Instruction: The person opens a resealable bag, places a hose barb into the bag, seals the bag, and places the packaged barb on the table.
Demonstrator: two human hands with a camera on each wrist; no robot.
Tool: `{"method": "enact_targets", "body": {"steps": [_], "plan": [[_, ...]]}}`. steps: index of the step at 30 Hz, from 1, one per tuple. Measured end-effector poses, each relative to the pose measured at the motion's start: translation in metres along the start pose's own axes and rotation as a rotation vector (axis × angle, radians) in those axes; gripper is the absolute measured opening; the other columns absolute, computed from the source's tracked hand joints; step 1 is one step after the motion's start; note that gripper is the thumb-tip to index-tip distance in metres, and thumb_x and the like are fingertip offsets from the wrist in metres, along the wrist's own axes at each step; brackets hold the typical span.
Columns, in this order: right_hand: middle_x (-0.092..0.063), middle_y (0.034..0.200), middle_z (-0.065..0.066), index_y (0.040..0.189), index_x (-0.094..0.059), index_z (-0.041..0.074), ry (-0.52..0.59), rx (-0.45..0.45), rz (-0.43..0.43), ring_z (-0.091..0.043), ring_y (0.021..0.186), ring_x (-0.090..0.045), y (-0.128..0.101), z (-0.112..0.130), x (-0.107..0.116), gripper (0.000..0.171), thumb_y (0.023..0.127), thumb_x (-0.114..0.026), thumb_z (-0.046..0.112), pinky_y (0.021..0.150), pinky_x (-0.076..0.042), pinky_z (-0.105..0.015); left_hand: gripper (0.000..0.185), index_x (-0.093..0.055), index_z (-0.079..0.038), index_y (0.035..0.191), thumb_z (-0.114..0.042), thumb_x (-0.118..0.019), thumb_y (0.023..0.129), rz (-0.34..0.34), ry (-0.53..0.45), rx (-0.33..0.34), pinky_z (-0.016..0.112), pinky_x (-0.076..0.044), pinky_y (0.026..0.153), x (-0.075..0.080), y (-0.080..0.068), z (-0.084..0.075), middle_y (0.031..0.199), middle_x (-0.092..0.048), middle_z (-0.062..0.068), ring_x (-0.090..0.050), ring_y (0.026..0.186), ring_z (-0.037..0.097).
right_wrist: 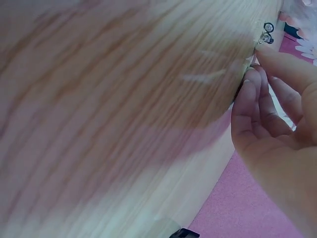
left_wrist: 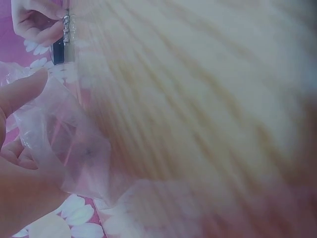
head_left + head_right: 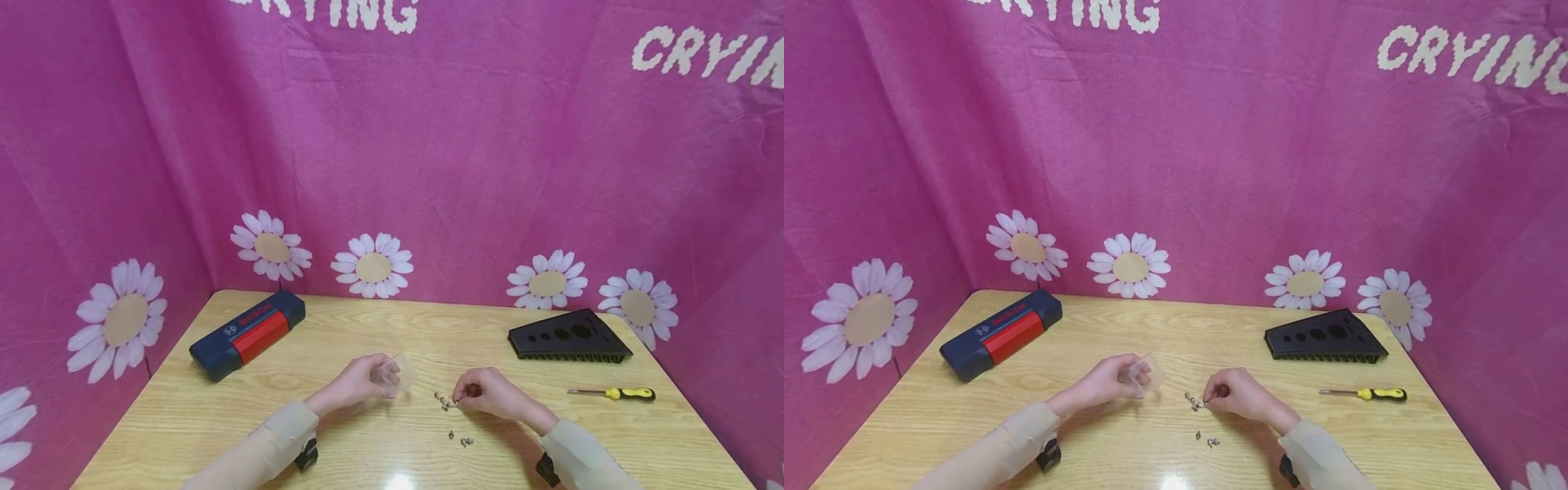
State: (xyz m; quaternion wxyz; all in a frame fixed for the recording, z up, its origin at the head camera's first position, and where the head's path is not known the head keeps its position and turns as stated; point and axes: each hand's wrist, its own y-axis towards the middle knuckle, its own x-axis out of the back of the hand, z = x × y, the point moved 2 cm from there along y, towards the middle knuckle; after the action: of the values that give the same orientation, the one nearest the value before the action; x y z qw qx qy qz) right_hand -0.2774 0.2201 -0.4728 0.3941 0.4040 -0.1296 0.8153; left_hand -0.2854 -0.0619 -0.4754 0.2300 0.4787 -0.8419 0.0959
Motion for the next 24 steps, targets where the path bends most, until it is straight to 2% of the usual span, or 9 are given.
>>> {"method": "enact_targets", "body": {"steps": [7,11,17,24], "plan": [[-0.069,0.079,-0.001,0.088,-0.067,0.009,-0.010,-0.033,-0.019,0.006,0.070,-0.052,0.004,0.005,0.004,0.005,0.090,-0.070,0.006,0.062,-0.048,-0.016,0.031,-0.065,0.000,0.108,-0.002,-0.079,0.080,0.006,-0.016,-0.009,0.025,-0.052,0.086,0.001,0.000,0.001,0.101,-0.073,0.013,-0.066,0.096,0.017],[-0.069,0.079,-0.001,0.087,-0.066,0.008,-0.033,0.001,-0.073,0.005,0.072,-0.055,0.009,0.013,0.011,0.007,0.089,-0.069,0.002,0.064,-0.051,-0.017,0.031,-0.065,-0.001,0.108,-0.001,-0.079,0.080,0.003,-0.008,-0.013,0.024,-0.051,0.086,0.000,0.000,0.001,0.101,-0.074,0.013,-0.066,0.096,0.017],[-0.071,0.081,-0.002,0.087,-0.067,0.010,-0.051,0.021,-0.121,0.004,0.074,-0.058,0.024,0.029,0.019,0.010,0.088,-0.068,0.000,0.068,-0.054,-0.019,0.030,-0.065,-0.001,0.108,-0.002,-0.078,0.081,0.006,0.000,-0.005,0.023,-0.051,0.086,0.001,0.001,0.000,0.101,-0.074,0.012,-0.066,0.097,0.017],[-0.072,0.083,-0.001,0.089,-0.068,0.008,-0.038,0.005,-0.140,0.003,0.076,-0.060,0.045,0.048,0.022,0.004,0.088,-0.072,0.008,0.070,-0.055,-0.019,0.031,-0.065,-0.001,0.109,-0.002,-0.078,0.081,0.008,0.003,0.001,0.026,-0.052,0.086,0.000,0.001,0.000,0.101,-0.074,0.013,-0.066,0.094,0.015]]}}
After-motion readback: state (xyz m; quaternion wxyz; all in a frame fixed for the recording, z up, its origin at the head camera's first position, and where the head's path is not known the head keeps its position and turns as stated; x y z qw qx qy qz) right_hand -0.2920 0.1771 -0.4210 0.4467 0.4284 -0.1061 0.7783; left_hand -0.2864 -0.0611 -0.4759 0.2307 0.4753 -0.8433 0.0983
